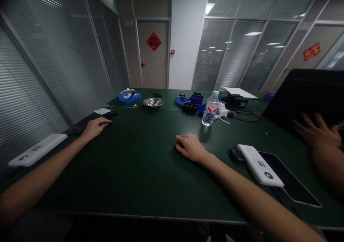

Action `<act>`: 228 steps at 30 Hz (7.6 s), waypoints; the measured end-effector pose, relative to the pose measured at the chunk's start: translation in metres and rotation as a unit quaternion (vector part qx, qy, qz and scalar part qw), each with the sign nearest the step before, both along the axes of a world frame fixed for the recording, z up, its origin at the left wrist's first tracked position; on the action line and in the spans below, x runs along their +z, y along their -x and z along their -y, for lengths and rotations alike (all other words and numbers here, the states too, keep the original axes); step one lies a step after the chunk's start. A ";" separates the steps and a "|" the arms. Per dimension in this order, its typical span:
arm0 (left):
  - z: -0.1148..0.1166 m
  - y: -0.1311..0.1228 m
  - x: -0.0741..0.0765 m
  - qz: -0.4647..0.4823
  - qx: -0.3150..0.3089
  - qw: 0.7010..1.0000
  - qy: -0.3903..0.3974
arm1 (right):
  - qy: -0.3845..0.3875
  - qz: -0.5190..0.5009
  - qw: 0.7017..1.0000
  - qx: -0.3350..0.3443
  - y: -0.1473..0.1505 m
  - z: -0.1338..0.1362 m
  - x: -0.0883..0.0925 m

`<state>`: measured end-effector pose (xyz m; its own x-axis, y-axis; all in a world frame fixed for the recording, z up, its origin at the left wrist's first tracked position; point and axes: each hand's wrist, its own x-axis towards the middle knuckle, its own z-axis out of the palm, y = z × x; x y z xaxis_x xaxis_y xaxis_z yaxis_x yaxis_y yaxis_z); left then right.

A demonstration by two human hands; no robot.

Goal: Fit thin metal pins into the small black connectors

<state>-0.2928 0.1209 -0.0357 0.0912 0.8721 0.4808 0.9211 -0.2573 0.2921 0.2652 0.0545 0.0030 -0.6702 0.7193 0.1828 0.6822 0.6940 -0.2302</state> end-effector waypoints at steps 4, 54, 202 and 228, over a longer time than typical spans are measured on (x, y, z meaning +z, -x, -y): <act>0.003 -0.002 0.003 0.004 0.010 1.000 -0.001 | 0.002 -0.003 1.000 0.000 0.000 0.001 0.002; 0.011 -0.013 0.018 -0.113 0.074 0.991 0.020 | 0.008 0.009 1.000 -0.004 0.001 0.003 0.003; 0.126 -0.260 0.033 0.212 -0.388 0.895 0.058 | 0.189 -0.206 0.957 0.081 0.037 0.053 0.014; 0.131 -0.261 0.037 0.148 -0.424 0.889 0.087 | 0.150 -0.165 0.968 0.117 0.038 0.056 0.016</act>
<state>-0.0314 -0.0099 0.0011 0.6428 0.6147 0.4572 0.2939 -0.7490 0.5938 0.2269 -0.0019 0.0193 -0.7617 0.6089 0.2214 0.3689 0.6885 -0.6244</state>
